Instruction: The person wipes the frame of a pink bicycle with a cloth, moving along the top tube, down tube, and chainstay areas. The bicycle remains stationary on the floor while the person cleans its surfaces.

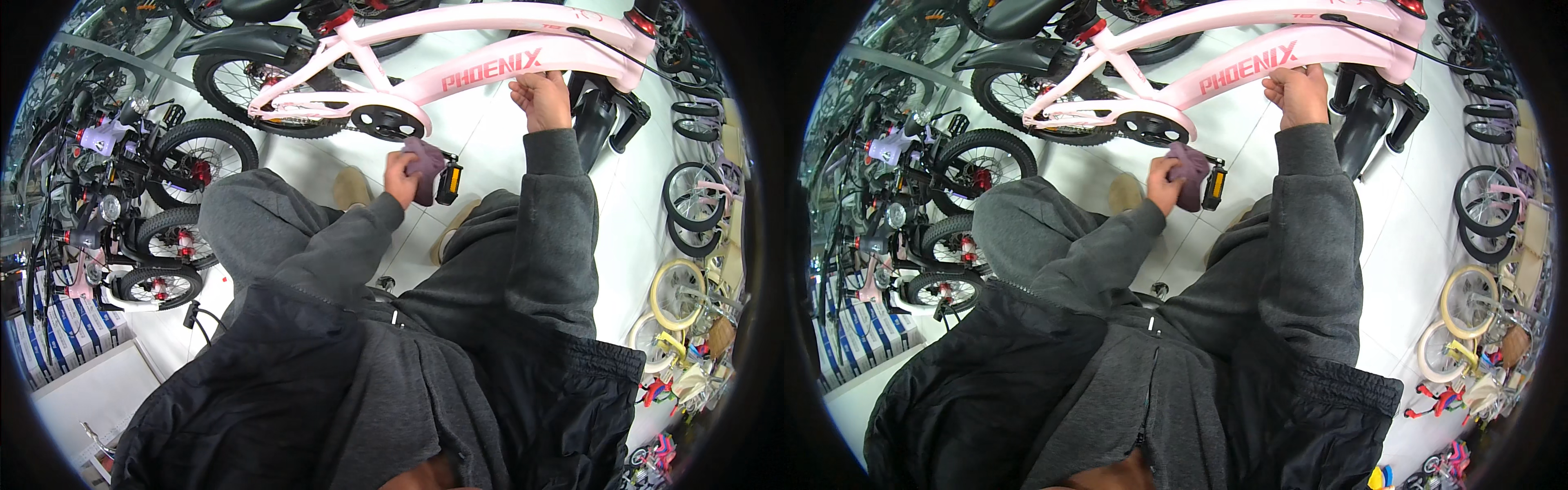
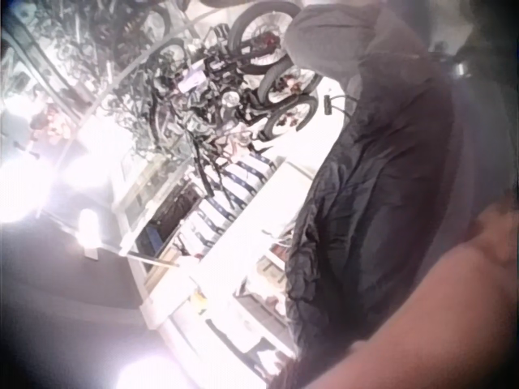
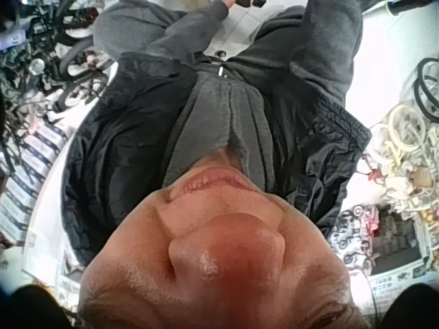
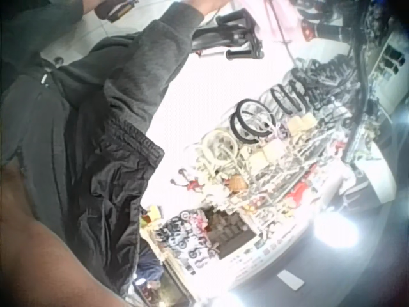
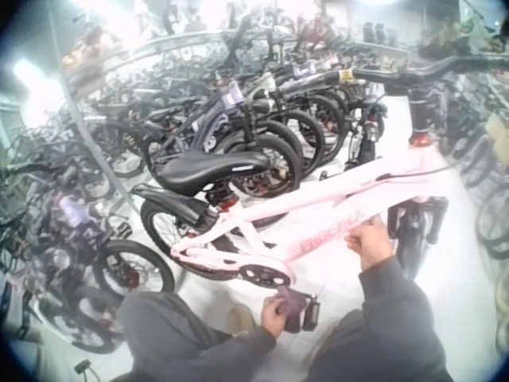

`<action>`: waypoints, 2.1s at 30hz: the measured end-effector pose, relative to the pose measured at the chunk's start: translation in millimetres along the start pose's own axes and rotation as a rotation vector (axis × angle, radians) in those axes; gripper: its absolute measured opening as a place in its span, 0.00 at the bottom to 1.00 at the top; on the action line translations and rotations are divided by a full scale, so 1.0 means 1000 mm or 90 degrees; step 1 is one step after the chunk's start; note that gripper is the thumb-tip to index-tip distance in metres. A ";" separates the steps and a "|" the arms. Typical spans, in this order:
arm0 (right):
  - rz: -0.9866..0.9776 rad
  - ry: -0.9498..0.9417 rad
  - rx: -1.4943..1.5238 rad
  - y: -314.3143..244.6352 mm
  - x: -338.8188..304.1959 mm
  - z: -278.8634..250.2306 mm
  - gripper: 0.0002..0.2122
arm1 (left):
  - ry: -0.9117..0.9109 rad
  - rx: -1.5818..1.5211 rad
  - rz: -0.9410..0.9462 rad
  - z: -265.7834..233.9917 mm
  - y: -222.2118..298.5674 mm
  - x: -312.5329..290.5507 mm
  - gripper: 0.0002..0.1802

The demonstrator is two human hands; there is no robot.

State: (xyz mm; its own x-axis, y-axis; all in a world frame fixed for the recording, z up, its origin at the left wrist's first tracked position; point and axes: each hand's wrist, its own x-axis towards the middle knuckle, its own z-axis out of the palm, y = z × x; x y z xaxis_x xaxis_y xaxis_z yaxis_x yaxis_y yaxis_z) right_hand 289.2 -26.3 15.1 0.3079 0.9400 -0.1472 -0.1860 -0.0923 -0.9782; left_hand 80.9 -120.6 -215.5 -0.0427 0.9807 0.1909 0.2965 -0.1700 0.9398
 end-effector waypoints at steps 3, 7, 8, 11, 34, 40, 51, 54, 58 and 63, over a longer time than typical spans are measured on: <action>-0.007 -0.017 -0.007 0.001 0.000 -0.003 0.17 | 0.126 -0.227 -0.323 -0.029 -0.024 0.010 0.14; -0.003 -0.015 -0.016 0.001 0.000 -0.001 0.16 | 0.233 -0.646 -0.463 -0.069 -0.036 0.047 0.13; -0.008 -0.012 -0.014 0.000 0.000 -0.001 0.15 | 0.209 -0.686 -0.463 -0.073 -0.036 0.057 0.14; -0.002 -0.007 -0.016 0.000 -0.001 0.001 0.15 | 0.188 -0.755 -0.476 -0.065 -0.031 0.071 0.13; -0.001 0.001 0.008 0.000 -0.003 0.002 0.15 | -0.415 -0.528 -0.417 -0.056 0.068 0.064 0.19; 0.002 0.009 0.001 -0.001 -0.004 0.004 0.16 | -0.085 -0.198 0.023 -0.076 0.099 0.146 0.18; -0.006 -0.010 0.000 0.002 0.001 0.000 0.14 | -0.080 0.268 0.215 -0.039 0.070 0.171 0.14; -0.003 -0.005 -0.003 0.003 0.002 -0.002 0.14 | -0.113 0.273 0.189 -0.040 0.069 0.175 0.15; 0.006 -0.016 0.002 0.002 0.007 -0.002 0.11 | -0.137 0.280 0.146 -0.041 0.068 0.178 0.19; 0.001 -0.007 0.058 0.001 -0.009 0.002 0.15 | -0.137 0.286 0.157 -0.040 0.063 0.179 0.20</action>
State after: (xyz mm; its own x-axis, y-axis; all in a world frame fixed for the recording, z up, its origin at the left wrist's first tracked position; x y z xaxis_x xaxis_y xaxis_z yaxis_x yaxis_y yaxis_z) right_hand 284.5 -33.8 15.9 0.2966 0.9436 -0.1470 -0.2702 -0.0647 -0.9606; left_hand 53.4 40.6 -110.9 0.2617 0.9225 0.2838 0.6524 -0.3858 0.6523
